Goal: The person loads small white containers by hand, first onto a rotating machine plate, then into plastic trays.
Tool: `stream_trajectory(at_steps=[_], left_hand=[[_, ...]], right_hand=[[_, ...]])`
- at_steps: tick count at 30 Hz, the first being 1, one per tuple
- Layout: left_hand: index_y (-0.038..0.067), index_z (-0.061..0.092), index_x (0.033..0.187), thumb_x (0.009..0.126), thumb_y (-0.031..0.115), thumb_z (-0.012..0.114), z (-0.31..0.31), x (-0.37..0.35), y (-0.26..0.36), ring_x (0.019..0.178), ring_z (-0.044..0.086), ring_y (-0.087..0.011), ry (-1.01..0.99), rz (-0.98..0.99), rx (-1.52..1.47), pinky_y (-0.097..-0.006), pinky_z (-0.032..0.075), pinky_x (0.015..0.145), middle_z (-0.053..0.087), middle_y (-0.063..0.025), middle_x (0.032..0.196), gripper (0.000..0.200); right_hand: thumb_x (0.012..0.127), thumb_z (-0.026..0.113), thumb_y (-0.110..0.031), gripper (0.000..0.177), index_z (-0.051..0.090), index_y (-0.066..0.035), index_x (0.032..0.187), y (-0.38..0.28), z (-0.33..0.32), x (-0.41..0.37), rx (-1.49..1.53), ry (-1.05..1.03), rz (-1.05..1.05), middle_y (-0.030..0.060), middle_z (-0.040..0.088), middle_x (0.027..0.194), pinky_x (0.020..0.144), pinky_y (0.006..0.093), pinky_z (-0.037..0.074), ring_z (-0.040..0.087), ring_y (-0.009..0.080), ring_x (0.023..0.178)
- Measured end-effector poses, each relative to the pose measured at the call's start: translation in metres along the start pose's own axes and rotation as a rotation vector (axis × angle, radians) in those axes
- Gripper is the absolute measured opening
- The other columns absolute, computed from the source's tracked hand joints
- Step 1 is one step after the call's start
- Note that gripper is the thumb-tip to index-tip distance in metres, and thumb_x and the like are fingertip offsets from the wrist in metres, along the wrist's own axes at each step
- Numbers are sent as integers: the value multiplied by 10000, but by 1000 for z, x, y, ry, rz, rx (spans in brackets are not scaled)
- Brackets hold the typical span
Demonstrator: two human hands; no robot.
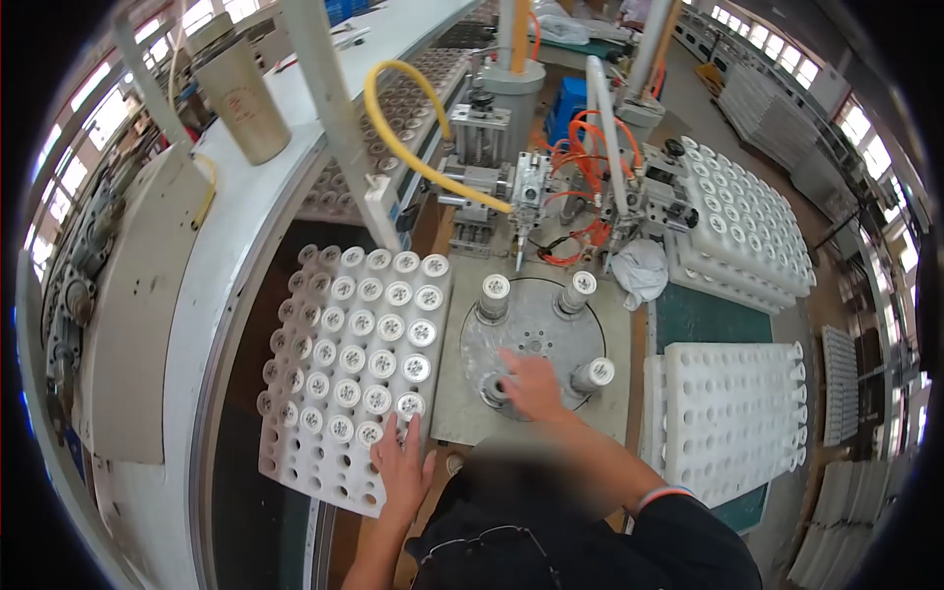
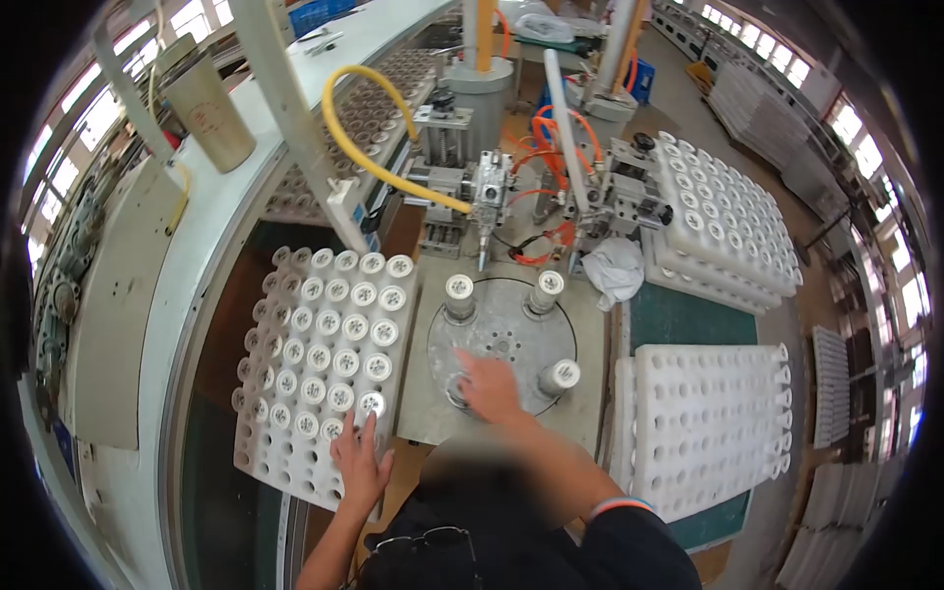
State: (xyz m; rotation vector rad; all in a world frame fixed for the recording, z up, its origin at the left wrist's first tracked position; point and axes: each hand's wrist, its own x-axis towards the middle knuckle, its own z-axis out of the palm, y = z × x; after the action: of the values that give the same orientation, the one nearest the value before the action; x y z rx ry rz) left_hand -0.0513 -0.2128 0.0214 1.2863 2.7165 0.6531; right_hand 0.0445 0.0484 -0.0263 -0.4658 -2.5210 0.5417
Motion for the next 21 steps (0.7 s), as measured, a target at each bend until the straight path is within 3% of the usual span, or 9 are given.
stream_trajectory(at_steps=[5,6,7,9,10,14,15,18,21], left_hand=[[80,470,1301,698,73,730,-2,4,25,1089,464,-346,62,-23,-206,-462,339,940,426,-193,1298,657],[52,539,1222,741,38,686,-3,8,33,1039,524,-304,81,41,-189,-378,407,910,532,-167,1195,503],[52,539,1222,741,38,686,1,13,40,1039,524,-304,71,67,-187,-378,407,910,532,-167,1195,503],[36,590,1137,777,33,668,15,19,56,864,601,-233,-48,-37,-538,-323,477,795,624,-144,1001,369],[24,611,1089,807,28,642,20,28,72,722,613,-174,-33,-20,-575,-284,502,689,644,-100,864,284],[24,604,1098,815,28,619,89,63,99,713,612,-150,-209,-4,-695,-279,504,673,632,-65,809,283],[31,568,1164,764,60,681,91,79,125,826,612,-203,-354,-43,-655,-313,500,749,616,-108,935,417],[59,490,1254,635,150,774,113,105,198,1044,506,-360,-220,347,-375,-431,435,882,468,-185,1181,687],[57,524,1205,622,162,775,146,126,226,1019,521,-362,-398,477,-179,-434,443,866,498,-183,1130,644]], right_hand=[[760,617,-164,569,465,-133,1308,-2,65,34,-176,-248,-181,67,571,907,760,384,374,530,241,911],[760,617,-164,569,465,-133,1308,-1,65,36,-183,-230,-159,67,571,907,760,384,374,530,241,911],[764,626,-181,577,459,-132,1314,-11,47,43,-109,-328,-121,74,569,975,809,384,363,513,237,979],[769,636,-198,586,452,-130,1321,-15,26,42,-40,-410,-50,80,567,1042,858,385,351,495,234,1047],[774,646,-224,610,432,-136,1338,-12,20,35,2,-242,-96,82,561,1091,907,395,331,485,230,1075],[789,653,-216,581,454,-139,1329,29,-64,-15,158,114,91,103,545,1176,990,400,318,478,238,1133],[789,653,-216,581,454,-139,1329,54,-91,-36,97,148,150,103,545,1176,990,400,318,478,238,1133],[781,643,-103,441,558,-109,1214,127,-178,-131,44,436,494,122,561,1142,934,375,394,513,281,1079],[805,595,-4,241,614,-42,1042,203,-288,-241,-114,831,663,119,605,1078,877,346,434,560,296,974]])
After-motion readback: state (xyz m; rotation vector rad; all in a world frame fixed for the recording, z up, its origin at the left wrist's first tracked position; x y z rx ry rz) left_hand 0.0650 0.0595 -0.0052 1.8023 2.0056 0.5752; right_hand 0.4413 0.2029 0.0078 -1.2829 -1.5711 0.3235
